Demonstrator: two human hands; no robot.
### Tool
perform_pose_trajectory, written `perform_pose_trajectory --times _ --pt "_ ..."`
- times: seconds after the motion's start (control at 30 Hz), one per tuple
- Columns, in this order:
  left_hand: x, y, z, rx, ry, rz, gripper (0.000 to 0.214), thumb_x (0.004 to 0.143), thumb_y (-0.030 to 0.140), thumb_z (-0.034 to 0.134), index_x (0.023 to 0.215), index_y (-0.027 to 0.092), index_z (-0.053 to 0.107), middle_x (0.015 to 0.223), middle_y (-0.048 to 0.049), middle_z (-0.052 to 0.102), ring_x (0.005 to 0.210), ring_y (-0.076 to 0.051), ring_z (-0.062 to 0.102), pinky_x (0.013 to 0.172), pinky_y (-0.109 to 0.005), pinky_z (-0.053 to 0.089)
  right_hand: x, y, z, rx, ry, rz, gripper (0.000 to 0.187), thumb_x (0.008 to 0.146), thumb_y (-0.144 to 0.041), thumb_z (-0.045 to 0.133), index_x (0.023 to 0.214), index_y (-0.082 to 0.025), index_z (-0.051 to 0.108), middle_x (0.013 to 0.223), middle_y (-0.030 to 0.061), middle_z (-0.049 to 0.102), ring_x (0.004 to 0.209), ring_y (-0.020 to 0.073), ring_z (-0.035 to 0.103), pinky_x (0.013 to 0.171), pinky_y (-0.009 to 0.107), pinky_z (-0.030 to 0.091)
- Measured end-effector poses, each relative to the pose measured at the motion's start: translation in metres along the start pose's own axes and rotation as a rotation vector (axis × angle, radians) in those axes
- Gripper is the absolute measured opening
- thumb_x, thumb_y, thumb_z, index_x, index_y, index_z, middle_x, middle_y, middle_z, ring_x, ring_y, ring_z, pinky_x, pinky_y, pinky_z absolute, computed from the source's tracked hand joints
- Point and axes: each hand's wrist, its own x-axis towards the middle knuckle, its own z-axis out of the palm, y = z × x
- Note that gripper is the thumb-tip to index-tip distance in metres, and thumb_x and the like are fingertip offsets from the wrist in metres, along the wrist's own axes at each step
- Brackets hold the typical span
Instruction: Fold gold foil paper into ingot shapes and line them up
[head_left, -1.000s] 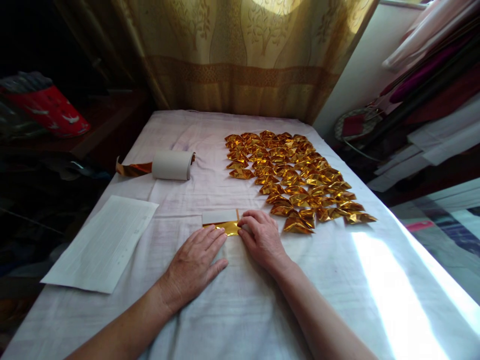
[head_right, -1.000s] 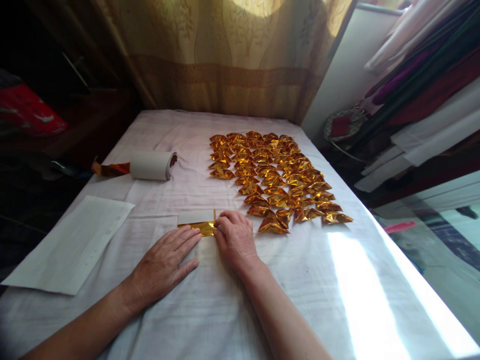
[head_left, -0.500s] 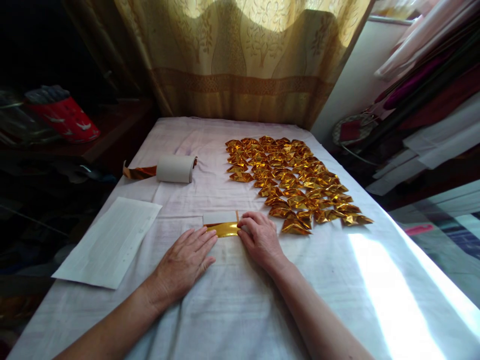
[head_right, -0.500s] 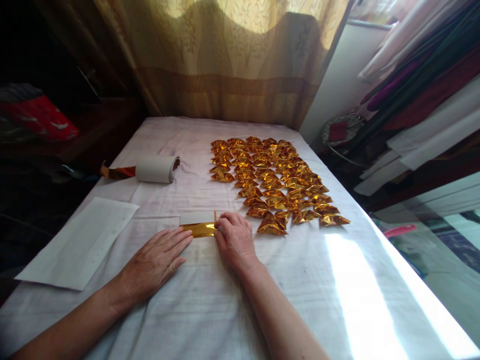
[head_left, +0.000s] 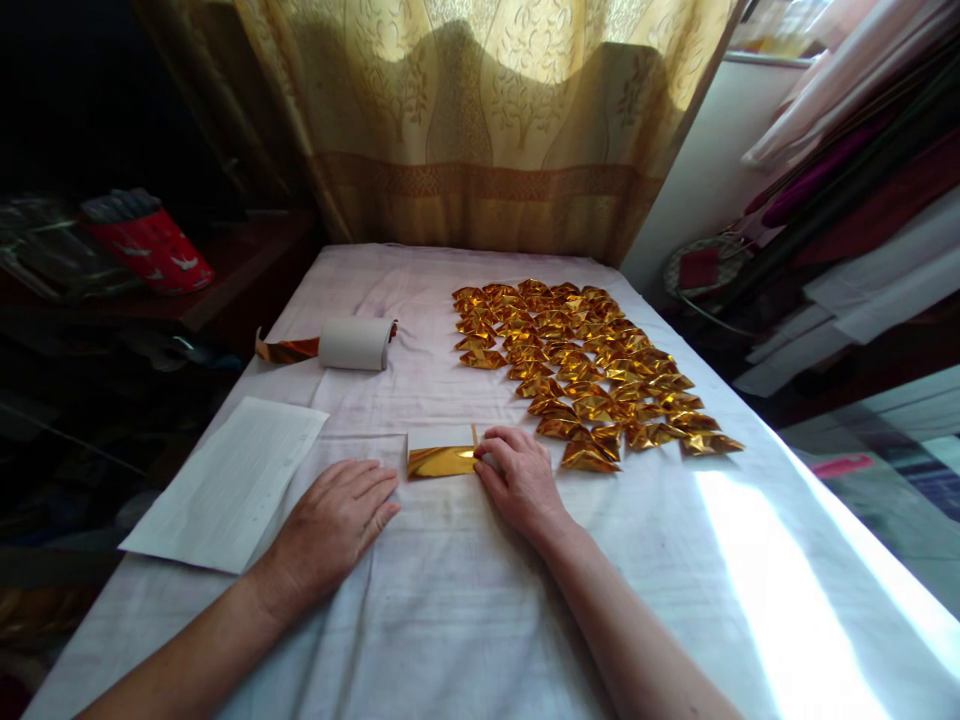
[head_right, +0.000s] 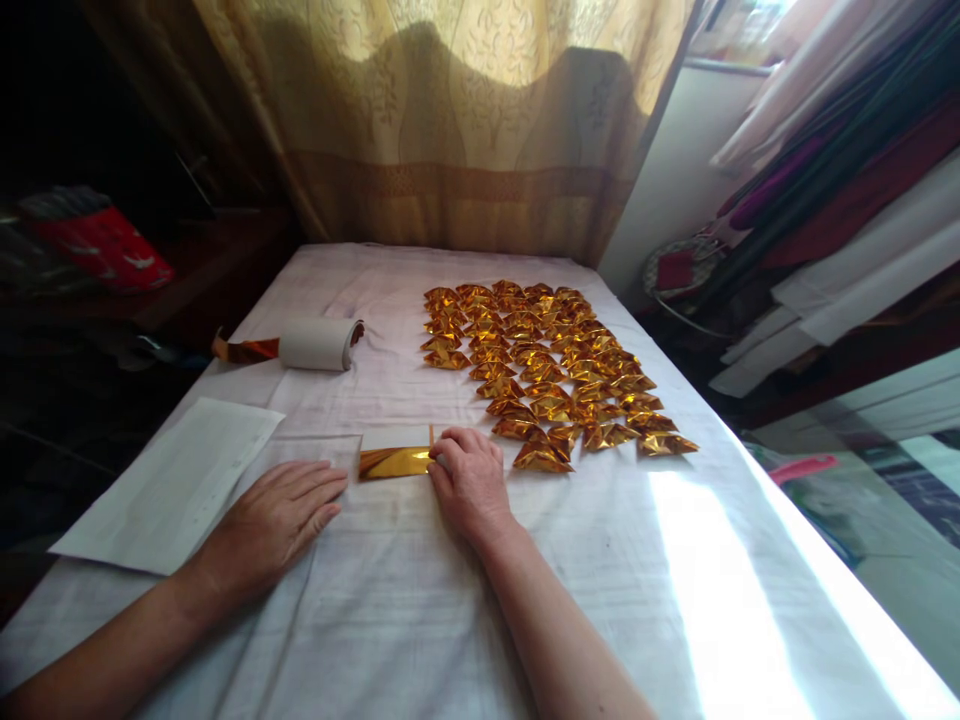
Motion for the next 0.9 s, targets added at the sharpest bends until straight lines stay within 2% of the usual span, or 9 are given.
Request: perform_pose_trajectory --times 0.1,0.23,0.3,0.4,0.5,0.63,0.77,0.9 --pt "0.014 0.004 -0.002 -0.046 0.048 -0.033 0.030 0.101 0.031 0.044 0.097 0.018 0.071 0.103 -0.0069 0.073 0.098 -0.020 0.064 0.090 -0.036 0.048 0.000 0.000 0.000 -0.002 0.004 -0.004 0.010 0.089 -0.024 0.061 0.094 -0.026 0.069 0.112 0.0056 0.068 0.107 0.0231 0.058 0.090 0.038 0.038" --pt "0.032 0.006 0.007 -0.076 0.018 0.043 0.027 0.097 0.025 0.049 0.115 0.023 0.069 0.120 -0.0059 0.070 0.116 -0.024 0.058 0.103 -0.042 0.043 0.000 -0.002 -0.001 -0.008 0.013 -0.014 0.010 0.089 -0.024 0.061 0.095 -0.025 0.069 0.112 0.0048 0.068 0.107 0.0223 0.058 0.091 0.038 0.038" --pt "0.038 0.004 0.014 -0.062 -0.029 0.060 0.027 0.097 0.026 0.050 0.116 0.025 0.069 0.119 -0.0054 0.071 0.115 -0.025 0.059 0.104 -0.046 0.042 0.000 -0.003 -0.002 -0.017 0.018 -0.024 0.011 0.091 -0.024 0.060 0.096 -0.025 0.070 0.110 0.0044 0.068 0.106 0.0218 0.059 0.090 0.038 0.038" --pt "0.041 -0.001 0.019 -0.057 -0.064 0.076 0.025 0.097 0.028 0.051 0.114 0.024 0.069 0.113 -0.0048 0.073 0.106 -0.024 0.064 0.100 -0.046 0.044 0.000 -0.003 -0.002 -0.035 0.040 -0.043 0.013 0.093 -0.024 0.057 0.096 -0.025 0.070 0.109 0.0046 0.069 0.104 0.0213 0.059 0.089 0.037 0.039" --pt "0.042 -0.001 0.020 -0.055 -0.042 0.079 0.024 0.098 0.026 0.050 0.111 0.023 0.070 0.109 -0.0047 0.074 0.101 -0.023 0.065 0.096 -0.044 0.045 -0.001 -0.005 -0.002 -0.078 0.103 -0.077 0.016 0.094 -0.025 0.055 0.099 -0.024 0.070 0.116 0.0066 0.067 0.109 0.0226 0.057 0.094 0.039 0.039" --pt "0.043 0.004 0.022 -0.021 -0.016 0.089 0.023 0.097 0.019 0.049 0.106 0.021 0.070 0.106 -0.0048 0.074 0.098 -0.022 0.065 0.093 -0.041 0.047 -0.002 -0.014 -0.006 -0.133 0.186 -0.196 0.017 0.095 -0.025 0.055 0.103 -0.024 0.070 0.116 0.0068 0.068 0.110 0.0234 0.054 0.094 0.038 0.038" --pt "0.045 0.011 0.023 0.038 0.048 0.094 0.025 0.098 0.016 0.045 0.104 0.020 0.069 0.100 -0.0059 0.074 0.099 -0.023 0.064 0.097 -0.045 0.045 -0.001 -0.025 -0.006 -0.185 0.123 -0.297 0.015 0.095 -0.022 0.059 0.104 -0.025 0.070 0.107 0.0034 0.070 0.098 0.0205 0.056 0.083 0.034 0.039" --pt "0.046 0.022 0.020 0.003 0.066 0.106 0.022 0.099 0.020 0.047 0.098 0.018 0.069 0.086 -0.0038 0.073 0.085 -0.020 0.065 0.094 -0.041 0.046 0.002 -0.022 0.000 -0.235 0.049 -0.296 0.008 0.091 -0.021 0.067 0.094 -0.027 0.072 0.097 0.0013 0.071 0.090 0.0200 0.056 0.077 0.032 0.040"
